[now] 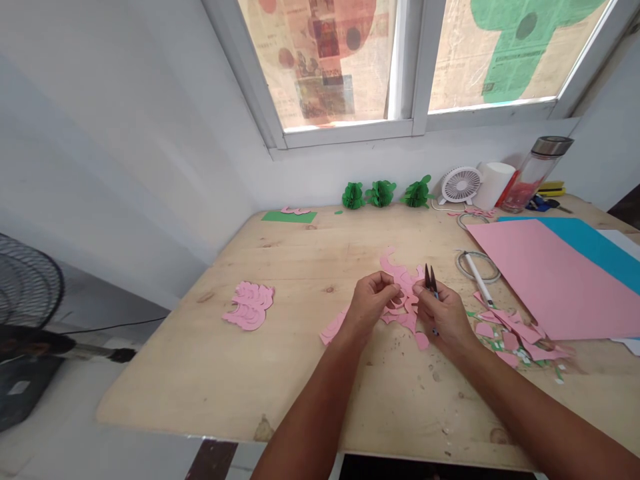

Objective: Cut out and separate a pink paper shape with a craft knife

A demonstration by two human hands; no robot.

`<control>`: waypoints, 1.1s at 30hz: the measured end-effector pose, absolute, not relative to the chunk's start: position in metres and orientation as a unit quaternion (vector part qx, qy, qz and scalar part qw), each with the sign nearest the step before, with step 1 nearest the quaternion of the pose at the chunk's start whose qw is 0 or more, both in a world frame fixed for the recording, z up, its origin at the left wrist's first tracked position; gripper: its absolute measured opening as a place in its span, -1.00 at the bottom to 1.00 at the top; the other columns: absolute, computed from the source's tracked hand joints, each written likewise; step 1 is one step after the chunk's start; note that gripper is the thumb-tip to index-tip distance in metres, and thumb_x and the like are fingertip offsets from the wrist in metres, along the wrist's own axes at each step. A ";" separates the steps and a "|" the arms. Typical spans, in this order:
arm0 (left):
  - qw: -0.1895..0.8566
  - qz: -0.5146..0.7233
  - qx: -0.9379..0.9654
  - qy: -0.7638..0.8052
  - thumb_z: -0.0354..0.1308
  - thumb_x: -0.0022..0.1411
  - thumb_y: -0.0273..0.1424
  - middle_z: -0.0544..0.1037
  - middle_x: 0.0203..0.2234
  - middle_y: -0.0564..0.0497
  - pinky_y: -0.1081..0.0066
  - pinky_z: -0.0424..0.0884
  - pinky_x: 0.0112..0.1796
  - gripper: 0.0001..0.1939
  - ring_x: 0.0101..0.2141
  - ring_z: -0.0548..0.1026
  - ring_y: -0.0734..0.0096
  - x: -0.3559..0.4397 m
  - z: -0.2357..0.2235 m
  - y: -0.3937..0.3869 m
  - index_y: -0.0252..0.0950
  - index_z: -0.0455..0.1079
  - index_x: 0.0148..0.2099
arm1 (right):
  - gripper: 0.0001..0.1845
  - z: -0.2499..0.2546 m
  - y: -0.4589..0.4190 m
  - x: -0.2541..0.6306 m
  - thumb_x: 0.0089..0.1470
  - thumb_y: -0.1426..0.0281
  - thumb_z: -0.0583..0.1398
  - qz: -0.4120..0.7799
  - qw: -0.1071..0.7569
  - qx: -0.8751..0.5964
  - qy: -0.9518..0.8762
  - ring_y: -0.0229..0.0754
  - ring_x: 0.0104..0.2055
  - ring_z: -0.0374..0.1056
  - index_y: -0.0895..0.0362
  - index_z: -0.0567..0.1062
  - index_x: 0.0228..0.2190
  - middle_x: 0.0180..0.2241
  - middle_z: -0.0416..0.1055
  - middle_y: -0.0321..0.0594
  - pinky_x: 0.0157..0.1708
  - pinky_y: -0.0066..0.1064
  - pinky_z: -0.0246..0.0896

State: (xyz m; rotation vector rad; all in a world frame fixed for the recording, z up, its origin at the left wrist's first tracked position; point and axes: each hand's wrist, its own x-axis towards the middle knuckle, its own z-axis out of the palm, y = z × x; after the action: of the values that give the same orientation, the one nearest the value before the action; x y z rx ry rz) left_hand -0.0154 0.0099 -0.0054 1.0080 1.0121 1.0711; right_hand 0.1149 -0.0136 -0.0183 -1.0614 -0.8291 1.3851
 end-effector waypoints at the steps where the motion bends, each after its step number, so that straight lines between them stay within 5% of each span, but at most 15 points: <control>1: 0.629 0.466 0.440 0.441 0.19 -0.13 -0.39 0.45 -0.64 0.02 0.49 0.26 -0.53 -0.84 -0.61 0.38 0.52 -0.015 -0.005 0.010 -0.33 0.26 -0.52 | -0.76 -0.018 -0.013 0.115 -0.14 0.28 0.26 0.588 0.572 -0.450 -0.354 -0.45 -0.73 -0.24 0.13 0.31 -0.50 -0.75 -0.11 -0.53 -0.74 -0.53 -0.38; 14: 0.616 0.496 0.440 0.425 0.20 -0.07 -0.37 0.45 -0.63 0.00 0.48 0.27 -0.49 -0.84 -0.57 0.38 0.51 -0.018 -0.006 0.009 -0.37 0.35 -0.44 | -0.74 -0.021 -0.013 0.117 -0.09 0.28 0.25 0.629 0.549 -0.418 -0.360 -0.47 -0.75 -0.26 0.14 0.28 -0.55 -0.77 -0.10 -0.53 -0.76 -0.54 -0.39; 20: 0.608 0.501 0.437 0.434 0.20 -0.08 -0.36 0.45 -0.64 0.02 0.48 0.27 -0.49 -0.83 -0.58 0.38 0.51 -0.020 -0.003 0.010 -0.37 0.35 -0.44 | -0.58 -0.025 -0.013 0.119 0.03 0.11 0.10 0.665 0.515 -0.385 -0.380 -0.47 -0.78 -0.18 0.15 0.21 -0.64 -0.76 0.04 -0.45 -0.80 -0.55 -0.36; 33: 0.614 0.498 0.439 0.428 0.19 -0.08 -0.36 0.42 -0.66 0.06 0.49 0.26 -0.49 -0.84 -0.59 0.37 0.53 -0.023 -0.002 0.012 -0.35 0.33 -0.46 | -0.63 -0.022 -0.014 0.119 0.04 0.12 0.09 0.676 0.448 -0.394 -0.432 -0.47 -0.76 -0.23 0.19 0.35 -0.50 -0.74 0.00 -0.48 -0.78 -0.54 -0.40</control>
State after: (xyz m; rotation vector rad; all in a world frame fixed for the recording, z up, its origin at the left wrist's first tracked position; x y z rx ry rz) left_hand -0.0227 0.0122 -0.0023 1.0113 0.9856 1.1478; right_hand 0.1189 -0.0145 -0.0219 -0.9756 -1.0680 1.6729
